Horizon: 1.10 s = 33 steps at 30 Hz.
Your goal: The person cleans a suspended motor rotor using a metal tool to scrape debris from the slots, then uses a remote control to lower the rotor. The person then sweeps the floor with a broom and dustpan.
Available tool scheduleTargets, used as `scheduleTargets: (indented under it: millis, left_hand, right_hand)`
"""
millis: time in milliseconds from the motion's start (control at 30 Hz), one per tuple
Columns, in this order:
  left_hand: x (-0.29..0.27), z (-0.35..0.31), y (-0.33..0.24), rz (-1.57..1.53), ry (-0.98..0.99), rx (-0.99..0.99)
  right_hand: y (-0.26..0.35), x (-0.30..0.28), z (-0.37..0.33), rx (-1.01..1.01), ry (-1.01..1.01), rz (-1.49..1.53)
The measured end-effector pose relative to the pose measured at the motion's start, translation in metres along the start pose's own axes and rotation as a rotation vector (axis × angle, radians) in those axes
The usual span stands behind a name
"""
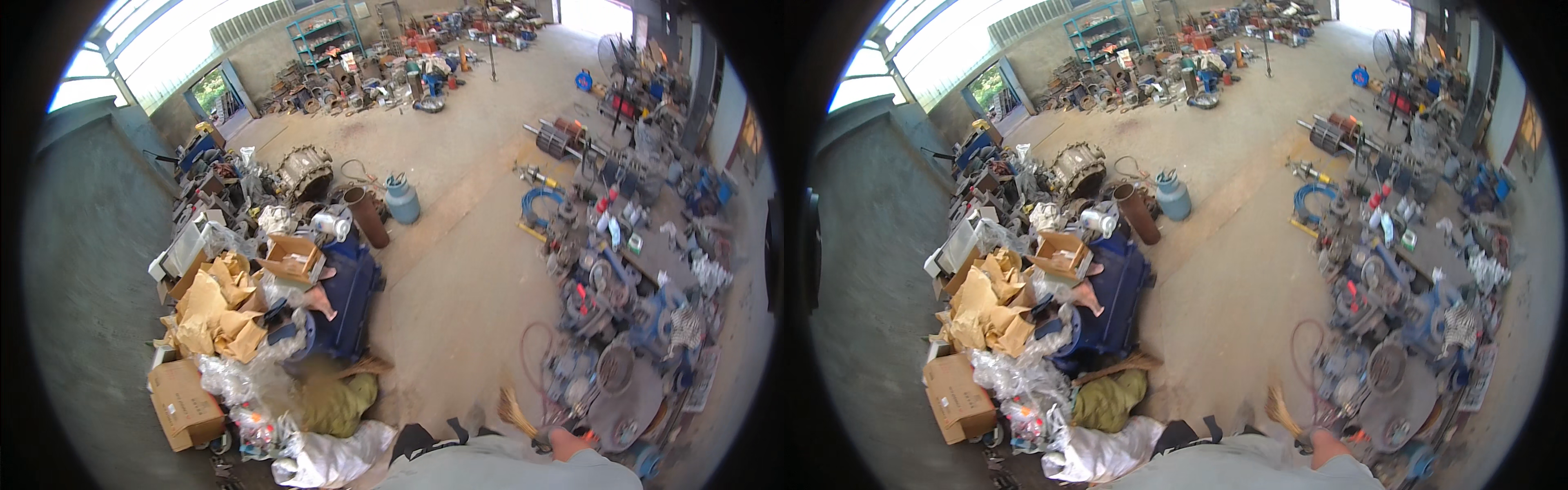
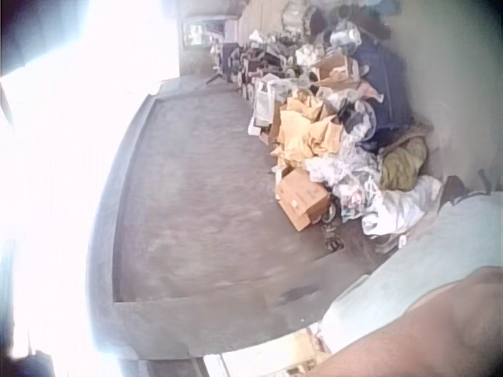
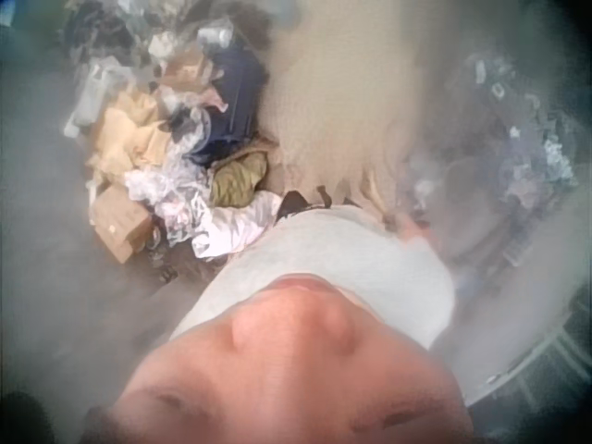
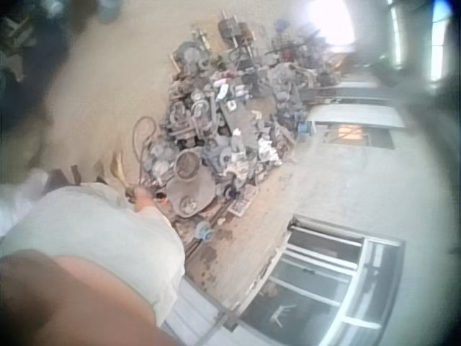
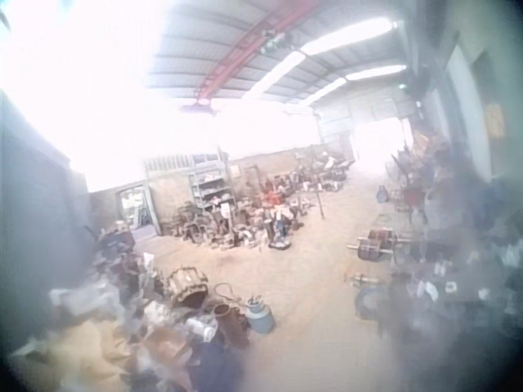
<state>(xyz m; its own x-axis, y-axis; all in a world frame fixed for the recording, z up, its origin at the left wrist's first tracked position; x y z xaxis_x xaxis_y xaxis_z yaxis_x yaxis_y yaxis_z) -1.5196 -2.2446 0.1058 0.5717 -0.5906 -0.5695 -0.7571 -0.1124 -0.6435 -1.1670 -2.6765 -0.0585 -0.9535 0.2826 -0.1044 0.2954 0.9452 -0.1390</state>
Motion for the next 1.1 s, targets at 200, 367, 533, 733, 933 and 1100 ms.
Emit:
scheduleTargets:
  millis: [200, 367, 533, 733, 933, 1100]
  left_hand:
    - [0.043, 0.082, -0.072, 0.103, 0.091, -0.077]
    - [0.071, 0.205, -0.149, 0.205, 0.197, -0.107]
    - [0.080, 0.342, -0.283, 0.290, 0.305, 0.002]
    - [0.091, 0.472, -0.440, 0.309, 0.366, 0.127]
    - [0.101, 0.556, -0.512, 0.396, 0.319, 0.026]
    - [0.076, 0.557, -0.558, 0.466, 0.189, -0.239]
  right_hand:
    - [0.243, -0.192, -0.031, -0.260, -0.190, -0.191]
    - [0.383, -0.314, -0.103, -0.368, -0.289, 0.096]
    - [0.398, -0.387, -0.180, -0.163, -0.585, 0.025]
    - [0.403, -0.438, -0.159, -0.213, -0.566, -0.060]
    - [0.515, -0.529, -0.160, -0.193, -0.528, -0.072]
    - [0.707, -0.668, -0.141, -0.212, -0.385, -0.006]
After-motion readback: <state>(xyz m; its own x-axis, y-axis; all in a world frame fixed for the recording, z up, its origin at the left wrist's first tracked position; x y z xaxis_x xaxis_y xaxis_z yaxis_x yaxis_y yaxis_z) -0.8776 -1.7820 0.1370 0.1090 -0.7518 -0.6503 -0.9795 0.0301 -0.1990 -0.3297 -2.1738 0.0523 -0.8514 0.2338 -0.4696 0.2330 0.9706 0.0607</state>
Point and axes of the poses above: each hand's wrist, its own z-axis towards the middle knuckle, its own x-axis out of the palm, y = z × x, the point moved 3 cm from there along z, towards the middle knuckle, and after that the axes turned 9 degrees about x, right-handed, at the moved point
